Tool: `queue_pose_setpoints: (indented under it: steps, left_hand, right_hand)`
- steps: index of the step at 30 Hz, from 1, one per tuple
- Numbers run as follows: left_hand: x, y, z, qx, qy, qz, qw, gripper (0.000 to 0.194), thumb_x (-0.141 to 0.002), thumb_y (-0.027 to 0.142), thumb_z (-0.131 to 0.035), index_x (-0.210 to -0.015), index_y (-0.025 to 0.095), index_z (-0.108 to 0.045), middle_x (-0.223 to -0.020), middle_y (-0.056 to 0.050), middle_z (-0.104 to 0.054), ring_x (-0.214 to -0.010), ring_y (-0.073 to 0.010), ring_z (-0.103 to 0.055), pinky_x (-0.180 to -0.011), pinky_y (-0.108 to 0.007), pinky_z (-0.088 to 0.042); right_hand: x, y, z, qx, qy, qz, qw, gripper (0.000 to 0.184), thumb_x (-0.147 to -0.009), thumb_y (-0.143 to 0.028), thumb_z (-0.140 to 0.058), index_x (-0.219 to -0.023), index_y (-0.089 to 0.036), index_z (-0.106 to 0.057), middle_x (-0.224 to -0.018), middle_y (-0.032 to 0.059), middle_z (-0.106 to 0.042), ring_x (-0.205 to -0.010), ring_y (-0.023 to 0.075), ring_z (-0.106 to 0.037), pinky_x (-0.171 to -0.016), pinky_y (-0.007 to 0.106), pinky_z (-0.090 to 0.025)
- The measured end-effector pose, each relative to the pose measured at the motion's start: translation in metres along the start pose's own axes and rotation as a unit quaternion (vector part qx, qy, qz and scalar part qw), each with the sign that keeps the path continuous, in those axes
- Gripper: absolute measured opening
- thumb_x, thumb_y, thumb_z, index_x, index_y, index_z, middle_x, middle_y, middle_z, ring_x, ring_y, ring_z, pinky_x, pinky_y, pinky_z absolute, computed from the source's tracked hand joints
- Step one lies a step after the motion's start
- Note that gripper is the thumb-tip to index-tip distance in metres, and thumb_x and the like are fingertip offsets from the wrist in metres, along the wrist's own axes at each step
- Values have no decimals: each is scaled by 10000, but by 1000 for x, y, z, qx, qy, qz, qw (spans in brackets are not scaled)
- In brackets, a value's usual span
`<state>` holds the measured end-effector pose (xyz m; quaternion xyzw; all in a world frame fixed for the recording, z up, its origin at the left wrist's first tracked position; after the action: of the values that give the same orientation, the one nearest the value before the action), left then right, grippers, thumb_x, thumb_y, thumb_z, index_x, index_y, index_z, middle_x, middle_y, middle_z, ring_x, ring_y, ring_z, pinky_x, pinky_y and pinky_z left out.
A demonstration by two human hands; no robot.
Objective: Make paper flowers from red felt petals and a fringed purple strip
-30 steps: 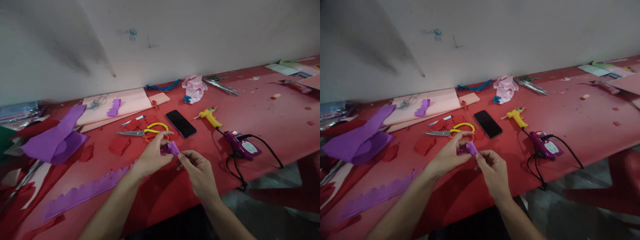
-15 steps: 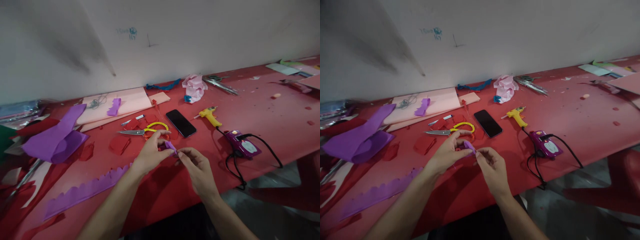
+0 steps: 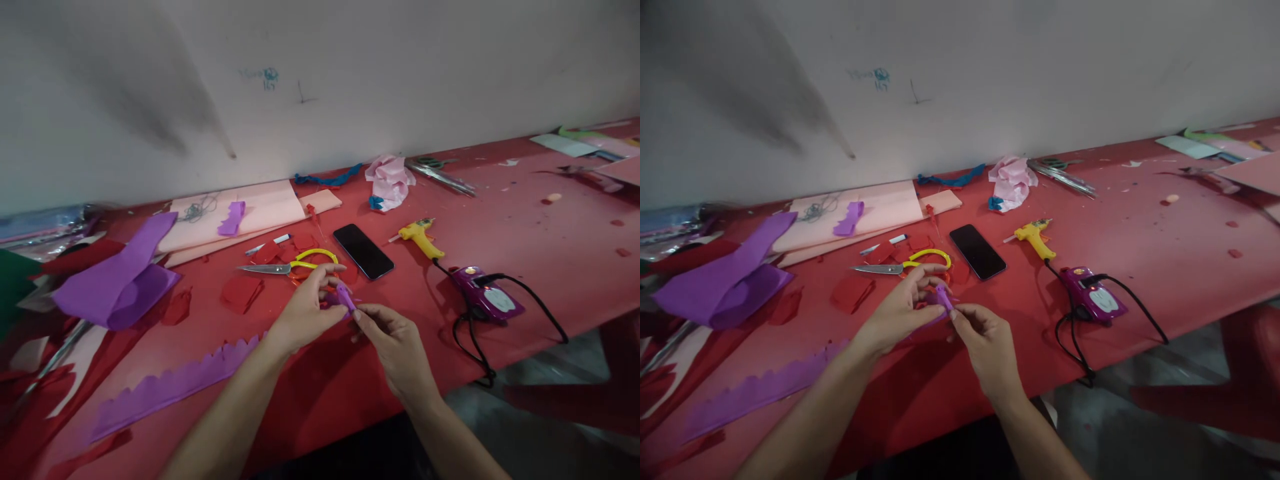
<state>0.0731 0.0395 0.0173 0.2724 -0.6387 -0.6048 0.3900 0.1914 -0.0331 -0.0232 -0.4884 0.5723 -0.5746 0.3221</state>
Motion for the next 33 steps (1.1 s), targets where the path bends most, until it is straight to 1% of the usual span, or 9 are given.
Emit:
queue_pose_setpoints:
  steps: [4,11,16,19,23,26,28,30,33]
  left_hand:
    - [3,3,3,-18,-7,-1,1000,578,-701,111,-622,-1244,215,-451,-1165,-71,-496,-905,-144,-549,-821,-298,-446]
    - [6,4,0,-6,-61,0,998,562,-734,135,-629,-1260,215,-446,-873,9,-561,-790,-118,-522,-775,-277,-416]
    - [4,2,-2,-24,-73,-16,997,570,-713,118,-633,-1250,199,-459,-820,22,-553,-746,-115,-522,-730,-273,-419]
    - [6,2,-1,-46,-96,-11,994,615,-696,85,-613,-1277,207,-453,-877,-7,-581,-788,-138,-554,-744,-297,-442]
    - [11,9,8,-70,-109,-31,991,759,-638,103,-713,-1335,247,-450,-1203,-93,-569,-1114,-226,-527,-944,-378,-413]
    - [7,15,25,12,-37,-73,997,603,-689,156,-710,-1256,250,-527,-1181,-85,-600,-1115,-214,-548,-943,-360,-427]
    - [3,11,41,78,54,-91,991,317,-741,188,-674,-1052,205,-615,-938,-46,-655,-895,-162,-615,-819,-302,-475]
    - [-2,1,52,91,122,-81,985,88,-786,230,-633,-850,172,-621,-711,-1,-615,-648,-107,-570,-656,-245,-461]
    - [-10,-12,56,29,157,-57,985,122,-828,222,-560,-736,164,-616,-582,27,-542,-532,-86,-475,-573,-227,-405]
  right_hand:
    - [2,-2,2,6,26,52,998,108,-801,-324,-682,-826,-218,-686,-707,-24,-662,-632,115,-593,-629,227,-478]
    - [8,-12,1,115,35,138,983,77,-846,-294,-623,-849,-232,-668,-752,-21,-654,-693,124,-583,-677,226,-476]
    - [13,-14,0,146,39,178,972,62,-852,-269,-616,-862,-239,-669,-791,-13,-665,-731,133,-591,-707,233,-471]
    - [11,-12,1,149,44,188,970,55,-850,-267,-621,-860,-235,-664,-813,-6,-657,-765,144,-583,-737,249,-459]
    - [5,0,2,103,41,130,985,82,-859,-308,-618,-873,-232,-643,-811,-9,-628,-759,140,-558,-724,253,-441]
    - [2,7,0,35,10,89,995,93,-868,-325,-615,-861,-234,-634,-765,-27,-591,-728,124,-531,-706,240,-423]
    - [1,8,-1,1,-12,85,996,80,-865,-314,-625,-852,-236,-639,-727,-36,-579,-711,116,-521,-703,235,-410]
    - [0,9,0,-32,-28,75,996,69,-857,-305,-639,-848,-238,-648,-702,-40,-580,-697,113,-519,-695,232,-403]
    - [-3,14,1,-86,-36,41,995,76,-831,-308,-670,-830,-233,-660,-680,-41,-580,-667,104,-509,-668,224,-396]
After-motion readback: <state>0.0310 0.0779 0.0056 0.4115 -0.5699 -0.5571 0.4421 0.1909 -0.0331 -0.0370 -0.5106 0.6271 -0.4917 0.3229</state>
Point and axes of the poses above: each hand's wrist, its own x-axis away from the middle knuckle, its own z-axis out of the back of the hand, y = z × x, the point moved 7 cm from there along -x, towards the middle knuckle
